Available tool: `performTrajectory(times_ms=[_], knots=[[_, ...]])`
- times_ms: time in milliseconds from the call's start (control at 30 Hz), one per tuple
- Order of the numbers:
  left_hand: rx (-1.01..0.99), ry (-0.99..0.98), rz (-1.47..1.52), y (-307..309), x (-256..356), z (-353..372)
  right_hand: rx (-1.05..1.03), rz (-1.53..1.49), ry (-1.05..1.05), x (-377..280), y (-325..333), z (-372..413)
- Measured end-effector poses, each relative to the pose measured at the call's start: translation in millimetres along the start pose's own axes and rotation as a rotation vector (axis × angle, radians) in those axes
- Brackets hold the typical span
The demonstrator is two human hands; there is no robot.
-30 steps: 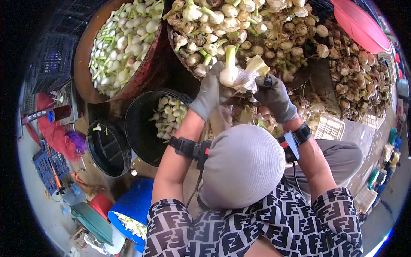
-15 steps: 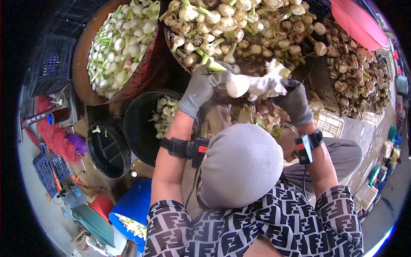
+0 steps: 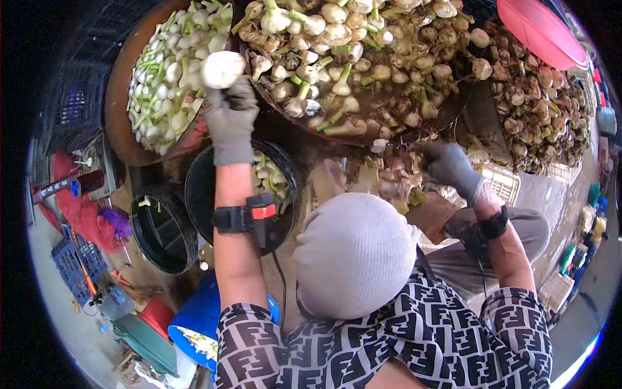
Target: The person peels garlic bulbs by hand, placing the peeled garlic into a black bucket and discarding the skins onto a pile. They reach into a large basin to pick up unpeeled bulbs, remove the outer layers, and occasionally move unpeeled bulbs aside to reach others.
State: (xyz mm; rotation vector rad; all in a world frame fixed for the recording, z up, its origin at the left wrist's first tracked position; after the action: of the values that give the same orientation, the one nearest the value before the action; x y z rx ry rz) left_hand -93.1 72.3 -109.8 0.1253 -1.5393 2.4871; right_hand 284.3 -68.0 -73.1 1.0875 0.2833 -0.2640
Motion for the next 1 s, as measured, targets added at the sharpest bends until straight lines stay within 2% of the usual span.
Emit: performTrajectory(times_ms=[33,67,100,167,267,300,367,400,433,500,533,600,633,700,767,800,900,967,1000], knots=[[-0.013,-0.028,0.016,-14.3,7.4,2.3,0.163,-0.135,0.107,-1.6,10.6,-14.7],[-0.013,0.013,0.258,-24.7,13.8,8.8,0.219,-0.188,0.067,3.9,10.8,-32.2],[-0.192,0.099,0.339,-45.2,14.0,19.6,0.276,-0.24,0.027,6.5,9.8,-51.3],[0.052,-0.172,0.192,-29.6,34.4,10.8,0.172,-0.183,-0.06,18.8,-15.8,-95.3],[0.117,0.007,0.071,-25.0,0.1,12.2,0.029,0.147,-0.078,36.3,-77.6,-145.1],[-0.022,0.086,-0.052,-29.0,-15.4,16.0,0.029,0.129,-0.077,32.9,-79.3,-149.5],[0.024,0.079,-0.105,-20.8,-33.0,19.3,0.023,0.098,-0.08,28.6,-80.8,-150.7],[-0.057,0.082,-0.206,-16.2,-40.8,20.0,0.019,0.085,-0.082,26.7,-80.9,-148.8],[0.111,0.02,-0.19,-6.3,-45.7,19.0,0.019,0.073,-0.08,23.9,-78.8,-149.2],[0.205,-0.058,-0.385,-3.2,-59.4,27.7,0.014,0.045,-0.074,16.6,-75.0,-148.4],[0.174,-0.057,-0.549,-7.0,-70.4,31.6,-0.051,0.24,0.05,8.4,-68.7,-145.8],[0.076,-0.057,-0.927,-11.0,-95.3,39.2,0.041,0.049,0.146,-6.7,-36.4,-131.4],[0.012,-0.121,-1.276,-18.7,-106.4,42.0,0.069,-0.092,0.184,-8.8,-29.5,-127.3],[-0.297,-0.482,-1.696,-55.4,-133.8,66.6,0.1,-0.372,0.273,-13.5,-15.4,-117.7],[-0.486,-0.65,-1.795,-48.5,-157.5,71.1,0.065,-0.797,0.193,-35.4,6.5,-92.7],[-0.583,-0.735,-1.839,-46.8,-165.7,74.6,0.051,-0.889,0.128,-49.2,16.1,-80.6],[-0.422,-0.573,-1.841,-44.5,-165.1,78.0,0.012,-1.201,-0.076,-71.8,20.9,-57.9],[-0.4,-0.584,-1.826,-44.9,-161.4,82.5,-0.015,-1.461,-0.216,-67.5,0.1,-55.3],[-0.412,-0.605,-1.827,-44.5,-162.4,85.2,0.005,-1.41,-0.27,-78.3,3.2,-47.8]])
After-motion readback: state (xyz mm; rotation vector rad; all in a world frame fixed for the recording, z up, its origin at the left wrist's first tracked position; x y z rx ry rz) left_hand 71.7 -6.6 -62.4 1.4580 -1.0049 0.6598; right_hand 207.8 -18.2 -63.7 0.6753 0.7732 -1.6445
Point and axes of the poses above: each hand's wrist, its own z-axis away from the middle knuckle, its own y-axis out of the back of the hand, x = y × z, the point moved 7 cm from there along -z, towards the middle knuckle, and after that the axes turned 13 degrees about x, right-handed, at the moved point
